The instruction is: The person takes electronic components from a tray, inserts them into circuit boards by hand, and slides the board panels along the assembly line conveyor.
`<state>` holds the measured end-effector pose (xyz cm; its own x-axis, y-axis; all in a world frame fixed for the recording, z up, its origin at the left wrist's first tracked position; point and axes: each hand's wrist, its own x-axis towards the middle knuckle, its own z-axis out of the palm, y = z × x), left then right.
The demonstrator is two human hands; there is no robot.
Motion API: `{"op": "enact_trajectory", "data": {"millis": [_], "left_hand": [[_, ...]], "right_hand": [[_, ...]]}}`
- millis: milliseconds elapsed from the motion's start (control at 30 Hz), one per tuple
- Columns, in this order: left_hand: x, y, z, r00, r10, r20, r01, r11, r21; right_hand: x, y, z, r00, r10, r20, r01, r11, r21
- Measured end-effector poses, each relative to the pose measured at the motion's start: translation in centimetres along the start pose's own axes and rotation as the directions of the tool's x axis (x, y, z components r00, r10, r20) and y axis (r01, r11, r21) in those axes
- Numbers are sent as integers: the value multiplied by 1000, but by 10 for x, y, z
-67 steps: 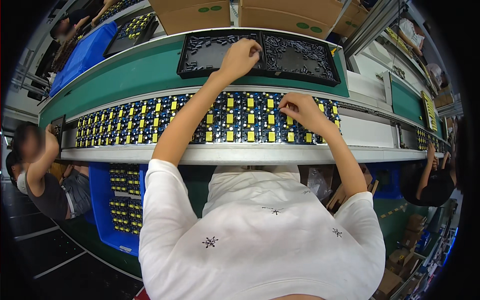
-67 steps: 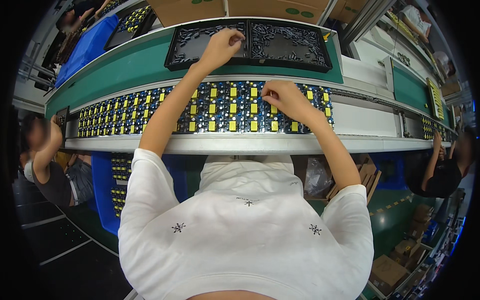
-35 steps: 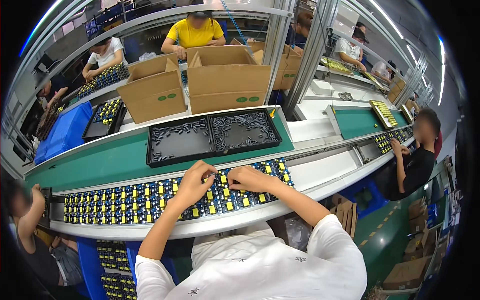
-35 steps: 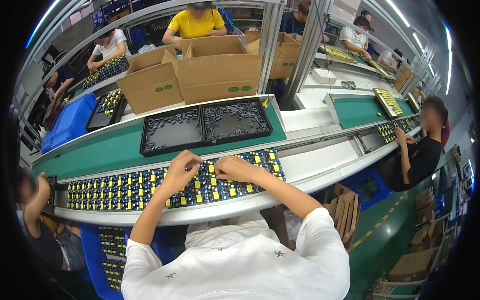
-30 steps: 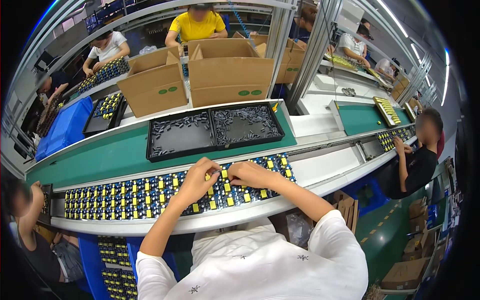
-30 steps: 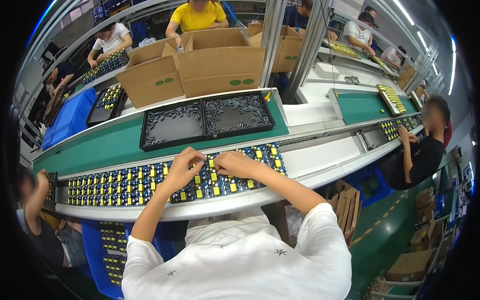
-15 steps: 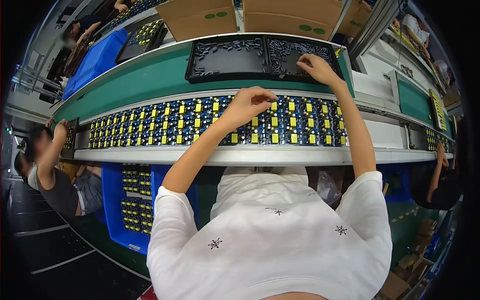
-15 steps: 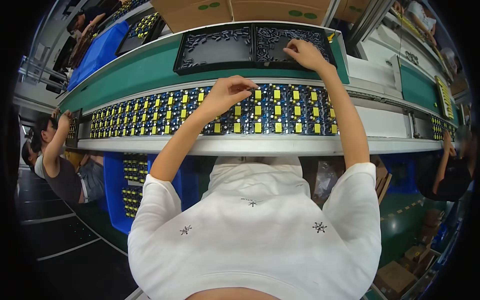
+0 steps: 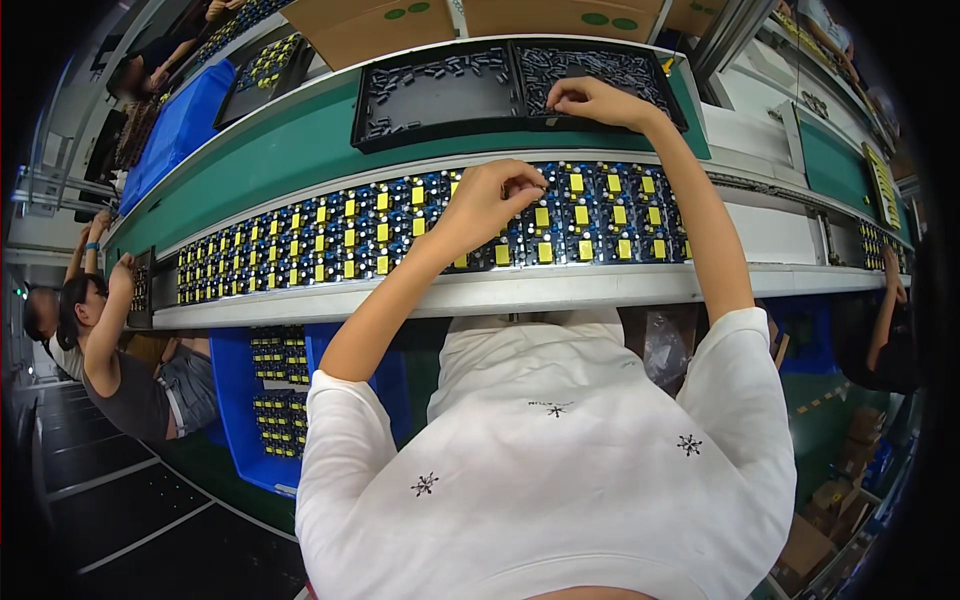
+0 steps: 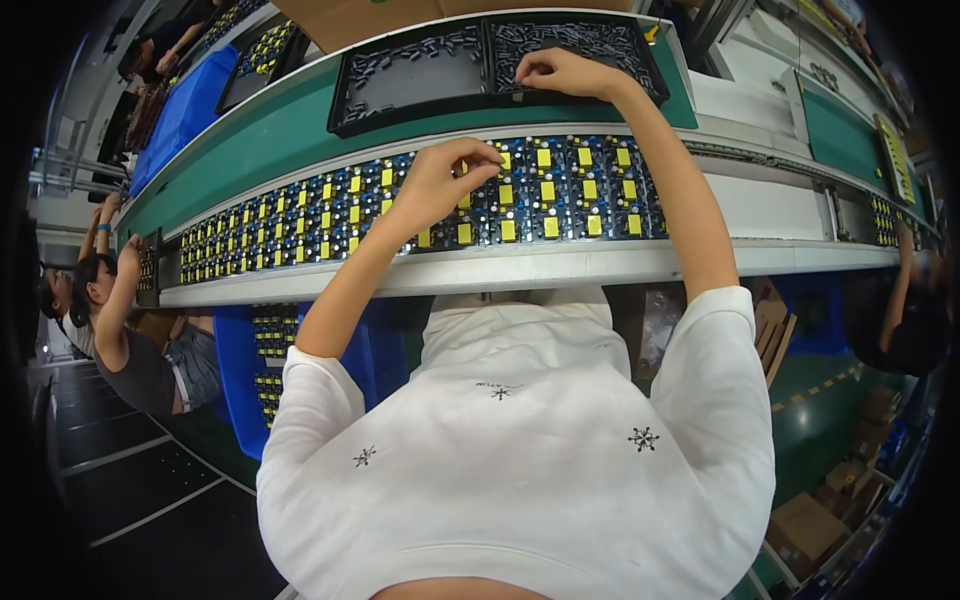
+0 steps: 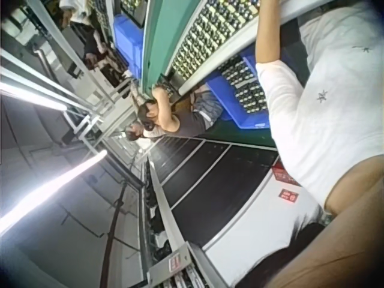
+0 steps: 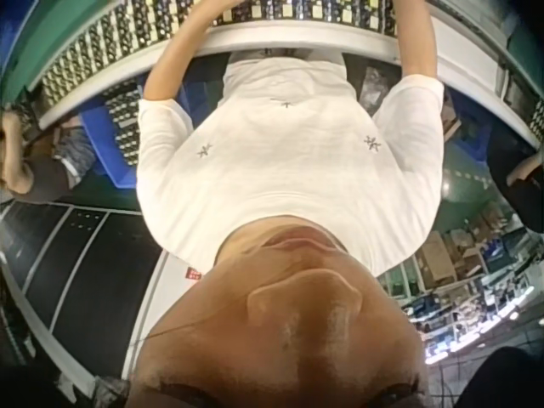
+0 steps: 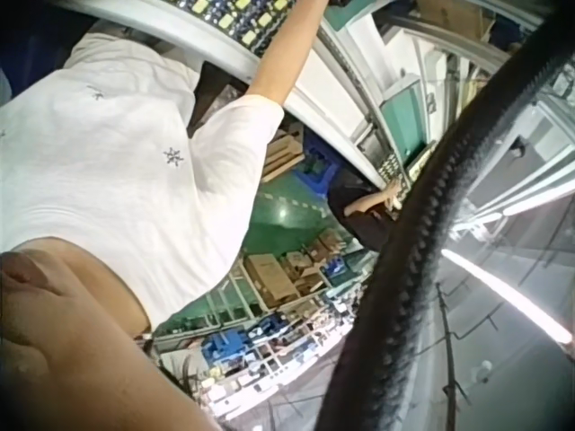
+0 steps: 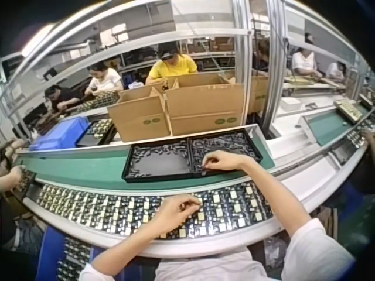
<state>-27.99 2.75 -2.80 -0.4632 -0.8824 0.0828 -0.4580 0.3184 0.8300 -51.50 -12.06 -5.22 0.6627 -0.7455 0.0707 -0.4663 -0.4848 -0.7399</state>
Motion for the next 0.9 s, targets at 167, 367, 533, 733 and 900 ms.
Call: {"op": "enact_trajectory", "data": {"millis": [167,367,533,733,900], "left_hand": [[10,-5,13,984,144,101,-161,967,195],[14,-7,23,963,220,159,-267,868,419],[13,-5,27,967,215,138,-255,858,445],[16,-1,28,956,243,164,-293,816,499],[12,-1,32,952,269,144,-304,812,498]], "right_hand": [[0,-2,2,999,8,-43,-4,995,96],[0,4,3,983,-42,-180,47,999,22],[2,12,5,977,-29,-213,32,999,12],[1,21,6,952,-29,-306,45,998,47],[-3,15,0,924,146,-353,-74,975,210]]}}
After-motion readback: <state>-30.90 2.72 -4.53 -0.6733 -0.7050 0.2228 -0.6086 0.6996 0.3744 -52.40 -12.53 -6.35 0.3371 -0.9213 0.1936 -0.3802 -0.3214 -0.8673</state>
